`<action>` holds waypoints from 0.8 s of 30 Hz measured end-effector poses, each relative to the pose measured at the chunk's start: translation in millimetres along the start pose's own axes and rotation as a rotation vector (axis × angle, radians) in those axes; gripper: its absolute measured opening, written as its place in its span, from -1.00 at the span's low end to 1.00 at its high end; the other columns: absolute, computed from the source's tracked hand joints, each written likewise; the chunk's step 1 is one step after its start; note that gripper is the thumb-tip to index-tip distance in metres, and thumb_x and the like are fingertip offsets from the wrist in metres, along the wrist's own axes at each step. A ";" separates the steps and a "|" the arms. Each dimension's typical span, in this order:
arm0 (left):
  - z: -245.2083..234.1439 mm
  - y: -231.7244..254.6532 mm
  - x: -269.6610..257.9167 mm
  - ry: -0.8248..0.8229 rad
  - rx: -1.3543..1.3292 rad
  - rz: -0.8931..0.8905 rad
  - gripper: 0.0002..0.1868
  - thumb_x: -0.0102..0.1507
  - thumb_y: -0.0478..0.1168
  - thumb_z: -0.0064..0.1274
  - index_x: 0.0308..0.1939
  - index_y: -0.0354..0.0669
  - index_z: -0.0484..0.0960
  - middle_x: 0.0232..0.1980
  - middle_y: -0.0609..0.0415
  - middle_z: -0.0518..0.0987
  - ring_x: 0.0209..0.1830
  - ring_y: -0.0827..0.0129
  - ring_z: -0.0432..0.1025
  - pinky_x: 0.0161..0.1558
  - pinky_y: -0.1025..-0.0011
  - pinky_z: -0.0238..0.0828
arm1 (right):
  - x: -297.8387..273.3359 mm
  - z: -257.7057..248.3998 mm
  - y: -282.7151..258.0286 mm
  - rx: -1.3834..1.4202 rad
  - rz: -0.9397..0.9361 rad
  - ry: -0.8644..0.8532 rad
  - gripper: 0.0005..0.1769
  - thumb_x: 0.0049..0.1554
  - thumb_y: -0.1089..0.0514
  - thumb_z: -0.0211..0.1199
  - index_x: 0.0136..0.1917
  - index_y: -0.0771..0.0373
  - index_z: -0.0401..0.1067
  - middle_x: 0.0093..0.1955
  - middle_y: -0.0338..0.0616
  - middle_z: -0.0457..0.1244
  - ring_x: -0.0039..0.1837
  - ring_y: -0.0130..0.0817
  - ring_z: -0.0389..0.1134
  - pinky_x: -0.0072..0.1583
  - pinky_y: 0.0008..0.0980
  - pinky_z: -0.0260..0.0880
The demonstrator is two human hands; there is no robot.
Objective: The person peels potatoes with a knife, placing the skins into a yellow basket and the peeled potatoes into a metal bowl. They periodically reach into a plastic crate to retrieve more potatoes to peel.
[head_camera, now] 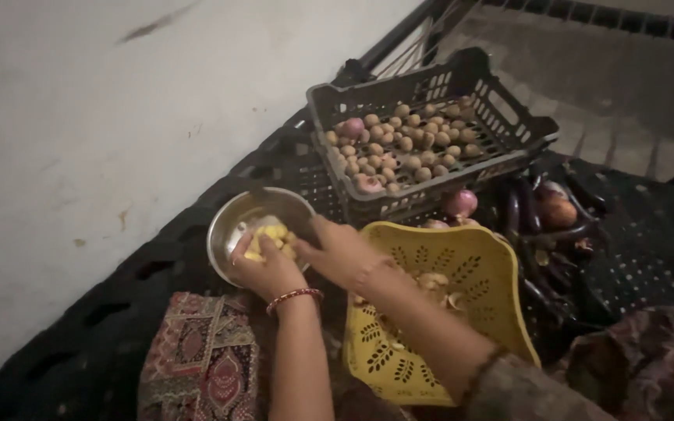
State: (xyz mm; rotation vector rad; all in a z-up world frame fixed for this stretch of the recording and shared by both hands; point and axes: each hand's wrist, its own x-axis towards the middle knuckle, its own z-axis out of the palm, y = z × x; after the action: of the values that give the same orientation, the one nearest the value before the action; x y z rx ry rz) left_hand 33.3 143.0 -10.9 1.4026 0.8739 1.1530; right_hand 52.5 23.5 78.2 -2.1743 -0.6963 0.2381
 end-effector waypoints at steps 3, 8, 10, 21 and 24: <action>-5.3 -11.4 7.9 0.045 0.151 0.014 -0.71 0.37 -0.27 0.06 0.10 -0.39 0.49 0.20 -0.30 0.33 0.11 0.01 0.43 0.17 0.20 0.42 | 26.2 26.6 -6.5 -0.005 0.034 -0.043 -0.41 0.12 -0.16 0.25 0.24 0.32 0.40 0.01 0.31 0.38 0.09 0.18 0.44 0.12 -0.06 0.43; -1.0 32.2 6.2 -0.016 -0.098 -0.264 -0.74 0.35 -0.28 -0.11 0.09 -0.30 0.47 0.19 -0.16 0.45 -0.01 0.15 0.52 -0.04 0.29 0.57 | 69.6 39.4 33.4 0.007 -0.060 -0.030 -0.41 0.10 -0.19 0.30 0.14 0.36 0.47 0.05 0.29 0.38 0.11 0.15 0.42 0.13 -0.09 0.41; 8.4 27.1 3.7 -0.047 -0.128 -0.247 -0.77 0.37 -0.26 -0.11 0.07 -0.27 0.49 0.18 -0.10 0.51 0.04 0.26 0.54 0.03 0.40 0.58 | 77.6 8.6 31.7 0.065 -0.098 0.005 -0.43 0.06 -0.17 0.30 0.14 0.32 0.50 0.05 0.24 0.39 0.08 0.12 0.42 0.09 -0.11 0.41; 108.5 68.6 -16.5 -0.421 -0.370 -0.441 -0.86 0.34 -0.28 0.01 -0.06 -0.23 0.60 -0.16 0.15 0.56 -0.32 0.52 0.48 -0.22 0.53 0.50 | 112.6 -171.2 76.7 0.393 0.369 0.011 -0.64 0.18 -0.08 0.25 -0.03 0.28 0.58 -0.16 -0.16 0.39 -0.23 -0.42 0.36 -0.19 -0.33 0.39; 153.9 54.2 13.7 -0.590 -0.296 -0.304 -0.85 0.35 -0.26 0.06 -0.05 -0.23 0.62 -0.17 0.11 0.59 -0.31 0.50 0.47 -0.24 0.50 0.47 | 158.5 -166.9 163.7 -0.039 0.030 -0.075 -0.71 0.25 -0.07 0.15 0.01 0.16 0.53 -0.03 -0.33 0.35 -0.09 -0.56 0.27 -0.08 -0.52 0.30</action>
State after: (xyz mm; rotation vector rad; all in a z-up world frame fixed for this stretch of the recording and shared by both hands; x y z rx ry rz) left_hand 180.2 105.2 50.7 1.2139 0.4481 0.5571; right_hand 314.6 -81.7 71.2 -2.2233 -0.7160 0.3255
